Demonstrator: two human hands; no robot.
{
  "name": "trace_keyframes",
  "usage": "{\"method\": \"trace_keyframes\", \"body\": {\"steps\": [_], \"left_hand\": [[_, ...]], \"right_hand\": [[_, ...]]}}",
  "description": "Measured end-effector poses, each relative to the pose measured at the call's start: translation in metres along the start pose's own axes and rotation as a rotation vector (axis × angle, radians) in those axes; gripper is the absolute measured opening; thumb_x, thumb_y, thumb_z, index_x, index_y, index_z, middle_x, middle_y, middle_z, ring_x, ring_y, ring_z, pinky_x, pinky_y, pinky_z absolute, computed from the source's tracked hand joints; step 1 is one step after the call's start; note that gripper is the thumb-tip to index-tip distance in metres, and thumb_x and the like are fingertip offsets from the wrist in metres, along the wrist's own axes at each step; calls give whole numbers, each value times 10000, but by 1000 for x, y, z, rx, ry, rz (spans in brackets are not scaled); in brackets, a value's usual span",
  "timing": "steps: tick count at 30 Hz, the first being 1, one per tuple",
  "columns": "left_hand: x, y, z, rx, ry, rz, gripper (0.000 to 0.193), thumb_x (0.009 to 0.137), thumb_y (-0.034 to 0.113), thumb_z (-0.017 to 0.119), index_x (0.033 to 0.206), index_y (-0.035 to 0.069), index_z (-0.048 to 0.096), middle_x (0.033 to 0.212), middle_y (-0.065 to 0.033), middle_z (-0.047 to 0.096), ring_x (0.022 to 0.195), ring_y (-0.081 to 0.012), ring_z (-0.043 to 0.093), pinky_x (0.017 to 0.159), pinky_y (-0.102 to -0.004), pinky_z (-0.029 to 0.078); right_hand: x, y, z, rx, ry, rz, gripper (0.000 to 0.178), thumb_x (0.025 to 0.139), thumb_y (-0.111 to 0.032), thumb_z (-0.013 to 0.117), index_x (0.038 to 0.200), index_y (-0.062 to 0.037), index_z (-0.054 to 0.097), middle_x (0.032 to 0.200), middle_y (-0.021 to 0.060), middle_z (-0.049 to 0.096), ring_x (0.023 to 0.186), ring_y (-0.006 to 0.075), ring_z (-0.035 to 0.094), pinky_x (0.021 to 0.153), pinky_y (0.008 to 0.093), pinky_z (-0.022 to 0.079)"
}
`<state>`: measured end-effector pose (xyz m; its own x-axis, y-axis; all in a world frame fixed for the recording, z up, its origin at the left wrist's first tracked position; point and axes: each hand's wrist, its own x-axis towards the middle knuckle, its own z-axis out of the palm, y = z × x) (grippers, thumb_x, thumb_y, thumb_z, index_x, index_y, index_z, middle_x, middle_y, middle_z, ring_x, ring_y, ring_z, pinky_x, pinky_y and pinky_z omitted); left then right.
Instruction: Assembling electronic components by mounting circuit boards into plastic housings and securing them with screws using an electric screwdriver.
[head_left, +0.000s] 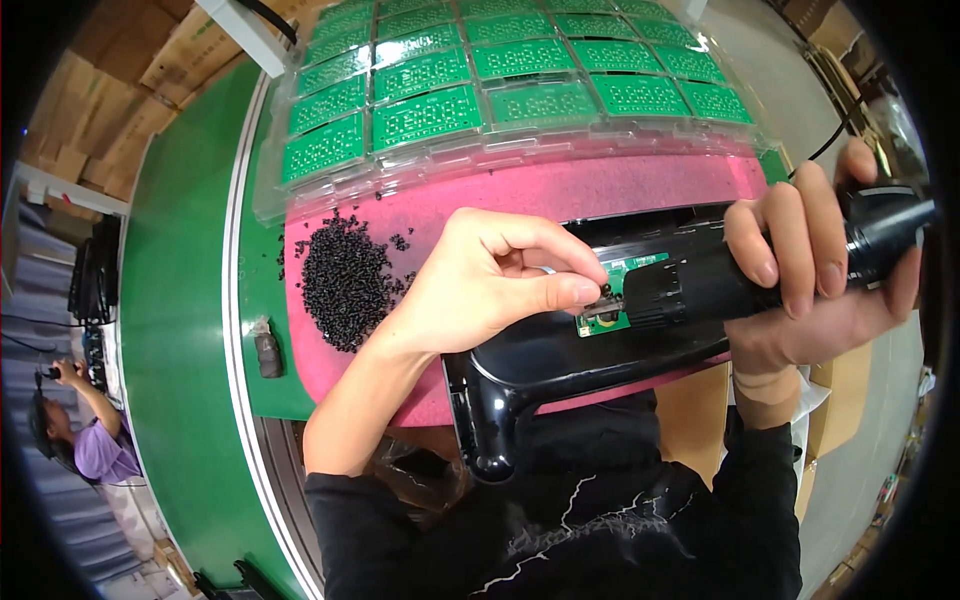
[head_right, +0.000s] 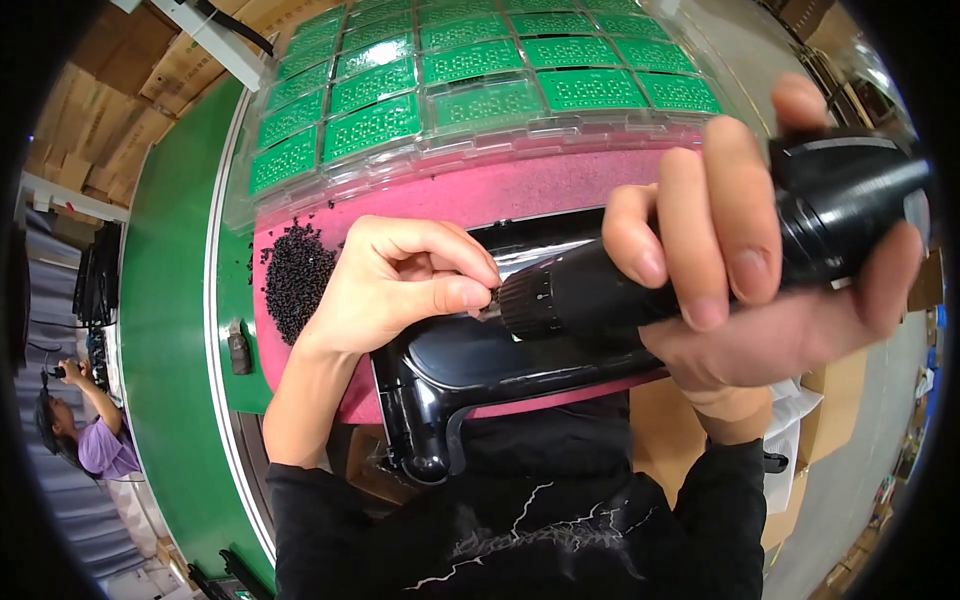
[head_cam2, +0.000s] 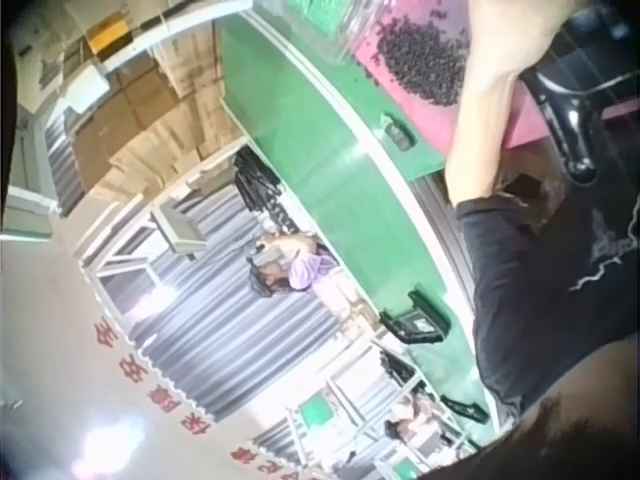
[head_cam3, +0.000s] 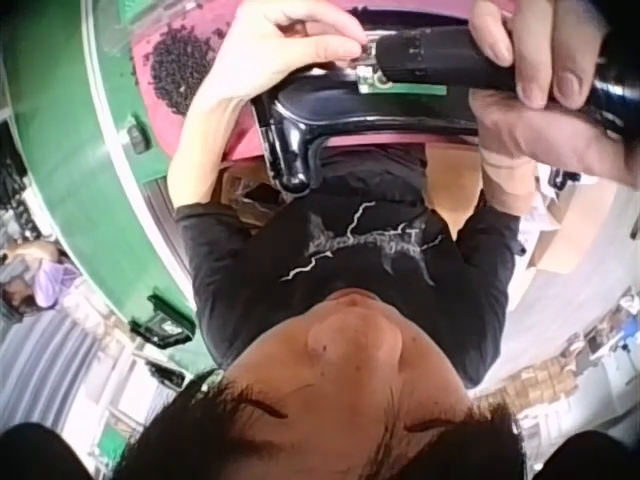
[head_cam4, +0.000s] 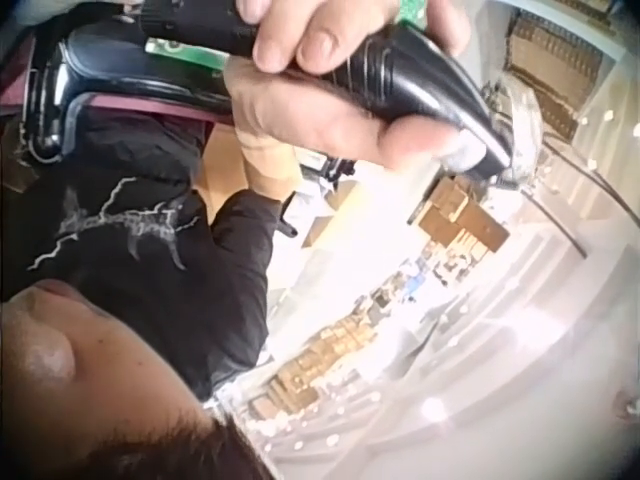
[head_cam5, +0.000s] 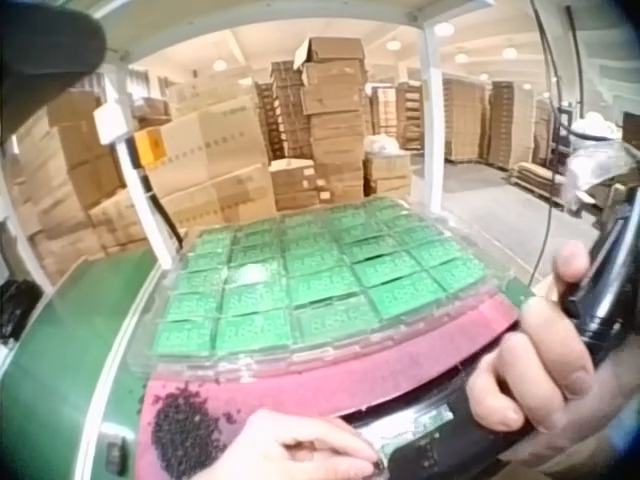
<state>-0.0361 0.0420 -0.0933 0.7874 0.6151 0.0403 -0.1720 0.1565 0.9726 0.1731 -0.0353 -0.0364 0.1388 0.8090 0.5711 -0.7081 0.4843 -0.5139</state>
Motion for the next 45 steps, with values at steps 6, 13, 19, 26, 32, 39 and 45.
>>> {"method": "trace_keyframes", "body": {"steps": [6, 13, 19, 26, 32, 39, 45], "left_hand": [[-2, -6, 16, -68, 135, 98, 151, 824, -74, 699, 973, -61, 678, 954, -158, 697, 828, -173, 682, 742, -276, 573], [2, -12, 2, -264, 209, 175, 170, 882, -30, 653, 1052, -37, 643, 983, -176, 690, 863, -216, 690, 785, -338, 590], [4, -15, 9, -400, 119, 80, 165, 898, -16, 639, 1063, -25, 640, 995, -164, 686, 889, -210, 690, 792, -331, 596], [1, -17, 4, -449, 101, 87, 158, 906, -13, 630, 1063, -18, 642, 995, -163, 686, 896, -203, 687, 795, -323, 596], [3, -20, 5, -434, 129, 57, 165, 906, -11, 631, 1070, -28, 641, 999, -164, 685, 897, -203, 687, 795, -320, 598], [2, -21, 5, -420, 170, 40, 172, 908, -7, 631, 1078, -32, 642, 997, -163, 689, 891, -200, 690, 791, -316, 604], [4, -21, 7, -393, 199, 5, 174, 911, 0, 630, 1082, -34, 643, 996, -158, 688, 895, -199, 689, 795, -323, 607]], "right_hand": [[-3, -7, -2, -47, -76, -93, 428, 805, -351, 609, 1097, -69, 476, 605, -42, 489, 462, 71, 487, 557, 247, 441], [-7, -2, -4, -31, -97, -166, 433, 769, -356, 645, 1053, -79, 470, 607, -48, 509, 466, 61, 494, 557, 226, 443], [-12, -6, -5, -28, -108, -241, 441, 739, -360, 676, 1016, -89, 466, 609, -52, 526, 470, 52, 501, 558, 208, 445], [-20, -1, -5, -2, -127, -321, 454, 703, -365, 712, 973, -99, 461, 611, -58, 545, 475, 42, 508, 559, 187, 447], [-41, -16, -26, -83, -87, -389, 473, 699, -378, 732, 971, -105, 458, 604, -55, 551, 477, 41, 517, 535, 183, 450], [-26, 1, -10, -221, -132, -401, 516, 703, -391, 759, 1002, -106, 449, 615, -46, 565, 478, 52, 527, 545, 202, 466], [-17, -4, 3, -342, -199, -303, 523, 719, -396, 759, 1022, -100, 453, 640, -47, 578, 494, 59, 541, 586, 225, 468]]}}
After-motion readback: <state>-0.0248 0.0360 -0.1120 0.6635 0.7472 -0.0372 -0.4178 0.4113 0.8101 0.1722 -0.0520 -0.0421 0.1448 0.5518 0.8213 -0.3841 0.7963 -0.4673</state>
